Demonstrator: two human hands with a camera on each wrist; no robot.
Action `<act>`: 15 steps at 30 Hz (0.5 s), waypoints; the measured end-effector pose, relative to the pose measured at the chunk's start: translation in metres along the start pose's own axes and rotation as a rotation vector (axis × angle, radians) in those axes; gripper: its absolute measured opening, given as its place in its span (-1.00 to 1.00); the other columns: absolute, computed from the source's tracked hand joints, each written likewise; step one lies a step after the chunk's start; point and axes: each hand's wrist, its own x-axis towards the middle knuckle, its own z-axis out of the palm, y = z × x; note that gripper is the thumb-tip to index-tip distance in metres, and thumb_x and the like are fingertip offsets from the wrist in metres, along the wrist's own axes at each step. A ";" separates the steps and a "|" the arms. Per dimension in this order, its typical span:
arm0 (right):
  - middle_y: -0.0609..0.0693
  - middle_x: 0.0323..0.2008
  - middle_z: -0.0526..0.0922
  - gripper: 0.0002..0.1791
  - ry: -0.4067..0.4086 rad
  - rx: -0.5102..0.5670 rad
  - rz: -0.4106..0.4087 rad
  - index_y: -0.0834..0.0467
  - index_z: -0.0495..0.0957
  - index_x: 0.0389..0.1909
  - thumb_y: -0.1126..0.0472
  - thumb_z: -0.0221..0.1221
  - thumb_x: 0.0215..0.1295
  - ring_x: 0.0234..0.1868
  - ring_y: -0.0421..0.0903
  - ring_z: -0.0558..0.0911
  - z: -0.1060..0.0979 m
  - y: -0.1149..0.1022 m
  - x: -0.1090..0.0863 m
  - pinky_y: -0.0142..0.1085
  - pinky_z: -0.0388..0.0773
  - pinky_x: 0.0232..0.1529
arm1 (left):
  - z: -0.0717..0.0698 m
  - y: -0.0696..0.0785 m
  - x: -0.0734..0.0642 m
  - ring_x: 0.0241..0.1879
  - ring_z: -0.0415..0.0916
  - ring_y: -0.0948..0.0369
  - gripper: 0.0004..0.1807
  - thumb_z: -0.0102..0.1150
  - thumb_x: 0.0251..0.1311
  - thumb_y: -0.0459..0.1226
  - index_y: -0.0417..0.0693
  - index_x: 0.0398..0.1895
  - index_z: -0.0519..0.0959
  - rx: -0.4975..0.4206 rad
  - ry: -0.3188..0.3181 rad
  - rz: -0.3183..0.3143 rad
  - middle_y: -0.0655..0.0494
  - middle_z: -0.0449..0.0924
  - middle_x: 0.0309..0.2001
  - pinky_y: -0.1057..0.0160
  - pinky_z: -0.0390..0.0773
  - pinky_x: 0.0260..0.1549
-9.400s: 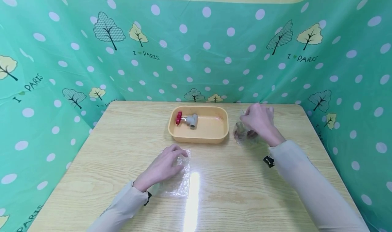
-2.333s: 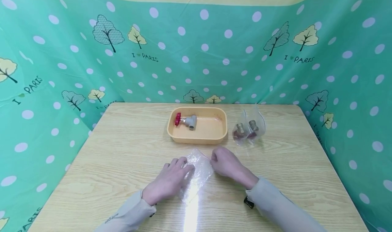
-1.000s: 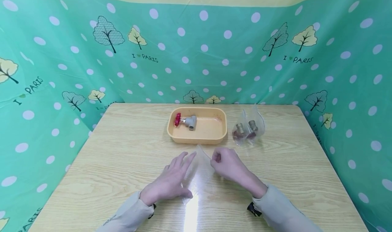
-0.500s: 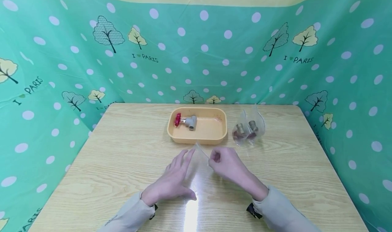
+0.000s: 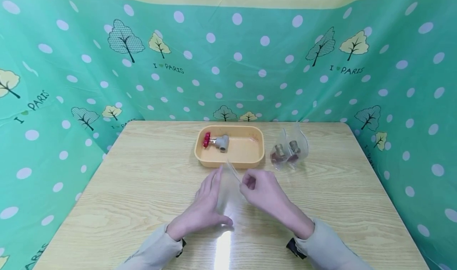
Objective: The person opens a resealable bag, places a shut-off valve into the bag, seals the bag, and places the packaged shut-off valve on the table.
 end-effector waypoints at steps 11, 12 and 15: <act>-0.21 -0.54 0.60 -0.86 0.028 -0.013 -0.029 0.06 0.65 -0.44 0.35 0.33 0.24 -0.49 -0.23 0.57 -0.004 -0.013 -0.003 -0.34 0.61 -0.43 | -0.001 0.000 0.003 0.63 -0.22 -0.15 0.75 0.81 -0.26 -0.12 0.23 0.71 -0.51 -0.089 -0.004 0.001 -0.23 -0.27 0.68 -0.36 0.03 0.47; -0.21 -0.54 0.60 -0.86 0.028 -0.010 -0.032 0.06 0.65 -0.43 0.35 0.34 0.25 -0.49 -0.23 0.57 -0.005 -0.014 -0.003 -0.34 0.61 -0.43 | -0.001 0.000 0.003 0.63 -0.23 -0.16 0.75 0.81 -0.26 -0.11 0.26 0.70 -0.53 -0.097 -0.004 -0.002 -0.22 -0.30 0.68 -0.38 0.04 0.46; -0.21 -0.52 0.62 -0.88 0.030 0.001 -0.050 0.07 0.67 -0.41 0.35 0.36 0.26 -0.48 -0.23 0.59 -0.005 -0.017 -0.004 -0.34 0.63 -0.43 | -0.001 0.001 0.006 0.64 -0.29 -0.17 0.78 0.81 -0.25 -0.08 0.33 0.67 -0.60 -0.129 0.008 -0.008 -0.19 -0.40 0.69 -0.45 0.04 0.42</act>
